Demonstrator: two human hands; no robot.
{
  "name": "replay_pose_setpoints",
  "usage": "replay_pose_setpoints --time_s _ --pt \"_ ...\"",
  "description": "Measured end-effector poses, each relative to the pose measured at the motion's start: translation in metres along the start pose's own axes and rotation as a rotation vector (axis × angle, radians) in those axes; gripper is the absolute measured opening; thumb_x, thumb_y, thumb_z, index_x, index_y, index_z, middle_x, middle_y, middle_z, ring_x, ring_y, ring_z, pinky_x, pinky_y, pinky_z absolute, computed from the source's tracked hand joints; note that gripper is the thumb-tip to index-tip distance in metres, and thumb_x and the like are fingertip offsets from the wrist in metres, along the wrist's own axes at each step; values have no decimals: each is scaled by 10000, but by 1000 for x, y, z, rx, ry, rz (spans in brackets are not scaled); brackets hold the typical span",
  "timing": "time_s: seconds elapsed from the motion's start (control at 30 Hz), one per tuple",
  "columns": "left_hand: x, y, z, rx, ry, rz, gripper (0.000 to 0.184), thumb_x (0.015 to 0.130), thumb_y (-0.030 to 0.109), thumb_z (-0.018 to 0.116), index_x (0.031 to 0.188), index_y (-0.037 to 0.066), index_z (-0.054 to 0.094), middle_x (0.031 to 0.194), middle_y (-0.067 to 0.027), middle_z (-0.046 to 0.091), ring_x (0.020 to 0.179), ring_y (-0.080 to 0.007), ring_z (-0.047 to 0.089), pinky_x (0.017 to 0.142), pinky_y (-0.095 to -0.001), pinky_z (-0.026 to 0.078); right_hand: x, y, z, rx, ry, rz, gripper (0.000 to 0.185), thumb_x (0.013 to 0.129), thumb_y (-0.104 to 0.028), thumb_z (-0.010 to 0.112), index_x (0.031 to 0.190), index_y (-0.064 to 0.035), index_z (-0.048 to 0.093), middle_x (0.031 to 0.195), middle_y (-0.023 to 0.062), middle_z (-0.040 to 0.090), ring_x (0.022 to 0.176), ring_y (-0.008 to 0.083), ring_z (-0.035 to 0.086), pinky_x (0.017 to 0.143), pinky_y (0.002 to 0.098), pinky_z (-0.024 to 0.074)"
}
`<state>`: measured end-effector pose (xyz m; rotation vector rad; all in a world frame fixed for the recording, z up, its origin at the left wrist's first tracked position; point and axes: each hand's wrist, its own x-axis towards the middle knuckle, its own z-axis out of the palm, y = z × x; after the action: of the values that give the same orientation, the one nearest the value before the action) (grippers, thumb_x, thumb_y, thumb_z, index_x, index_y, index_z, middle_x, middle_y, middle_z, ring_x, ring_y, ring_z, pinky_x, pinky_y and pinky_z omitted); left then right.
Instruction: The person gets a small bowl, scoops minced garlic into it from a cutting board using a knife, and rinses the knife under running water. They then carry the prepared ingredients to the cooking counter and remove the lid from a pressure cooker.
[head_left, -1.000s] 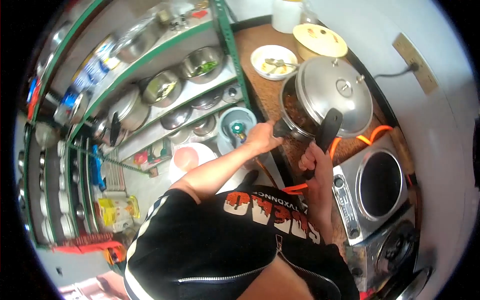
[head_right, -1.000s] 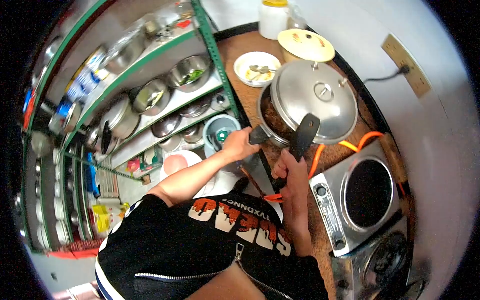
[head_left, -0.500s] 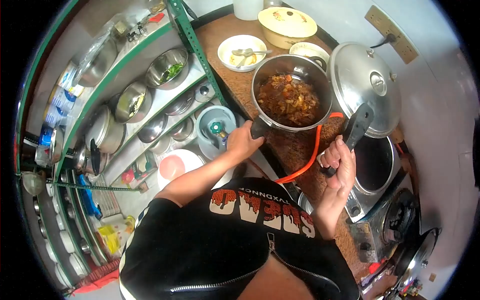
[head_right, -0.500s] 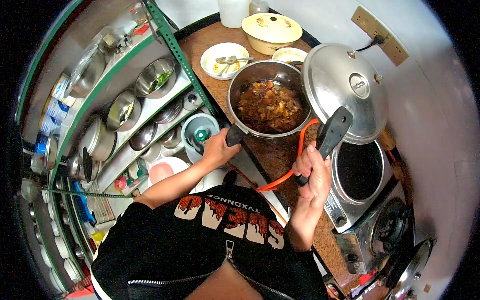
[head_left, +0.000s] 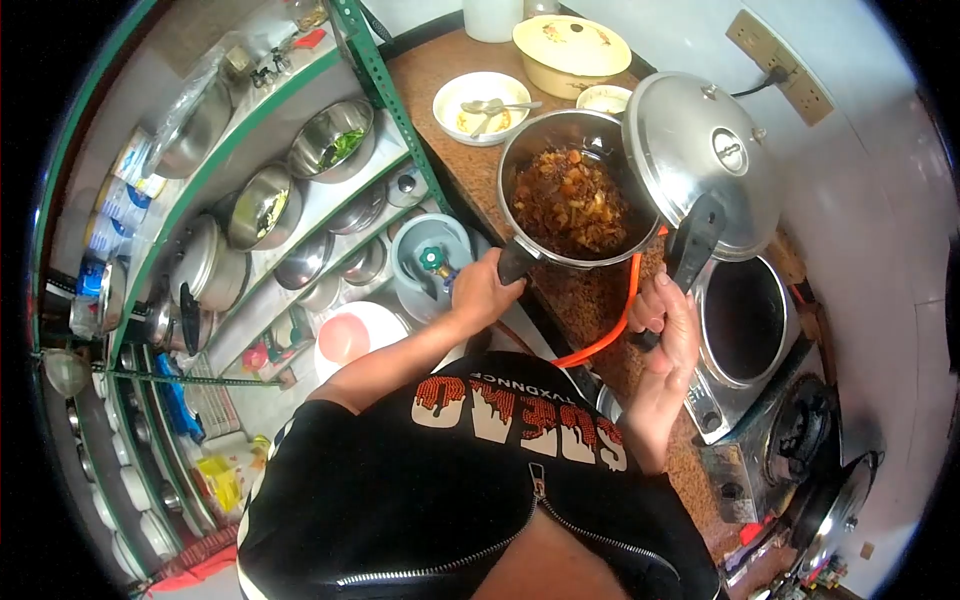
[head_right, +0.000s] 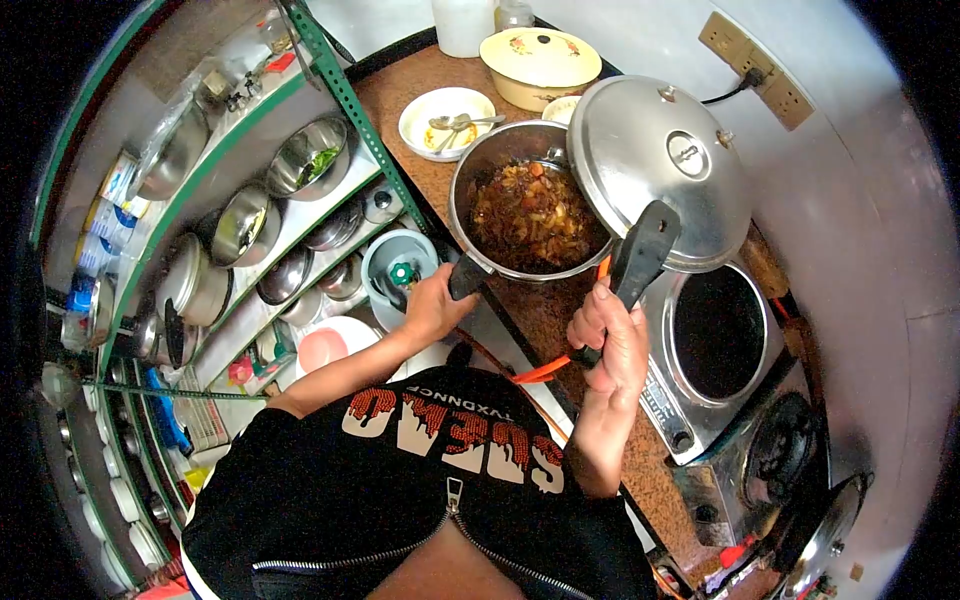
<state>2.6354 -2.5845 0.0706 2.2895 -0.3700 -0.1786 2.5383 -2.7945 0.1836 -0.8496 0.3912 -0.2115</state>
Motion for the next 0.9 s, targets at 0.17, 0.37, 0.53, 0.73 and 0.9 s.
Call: replay_pose_setpoints --time_s 0.17,0.37,0.53,0.73,0.9 --pt "0 -1 0 -10 -14 -21 381 695 199 703 990 17 545 788 -178 626 731 -318 623 642 -365 476 5 3 8 10 -66 61 99 853 -142 554 862 -95 468 559 -47 352 417 57 342 413 235 289" --pt "-1 -1 1 -44 -12 -34 359 701 183 694 985 21 545 795 -157 633 750 -287 632 663 -345 477 11 6 9 22 -138 94 109 852 -140 545 848 -81 453 565 -39 345 421 66 343 422 243 294" --pt "0 -8 4 -14 -7 -23 360 697 187 692 983 24 546 803 -152 634 755 -281 634 677 -339 477 14 6 9 54 -134 148 128 838 -122 554 886 -63 453 565 -33 351 421 71 348 422 251 300" --pt "1 0 3 26 10 -21 341 690 196 681 956 26 552 790 -155 630 755 -288 633 676 -353 477 14 7 7 70 -143 150 164 827 -115 566 922 -36 457 565 -21 365 422 73 352 421 258 307" --pt "5 0 2 9 19 19 323 688 209 676 930 30 559 773 -161 628 745 -309 626 659 -370 476 14 7 4 71 -160 138 158 825 -121 566 906 -38 459 569 -19 367 420 77 351 421 257 306"
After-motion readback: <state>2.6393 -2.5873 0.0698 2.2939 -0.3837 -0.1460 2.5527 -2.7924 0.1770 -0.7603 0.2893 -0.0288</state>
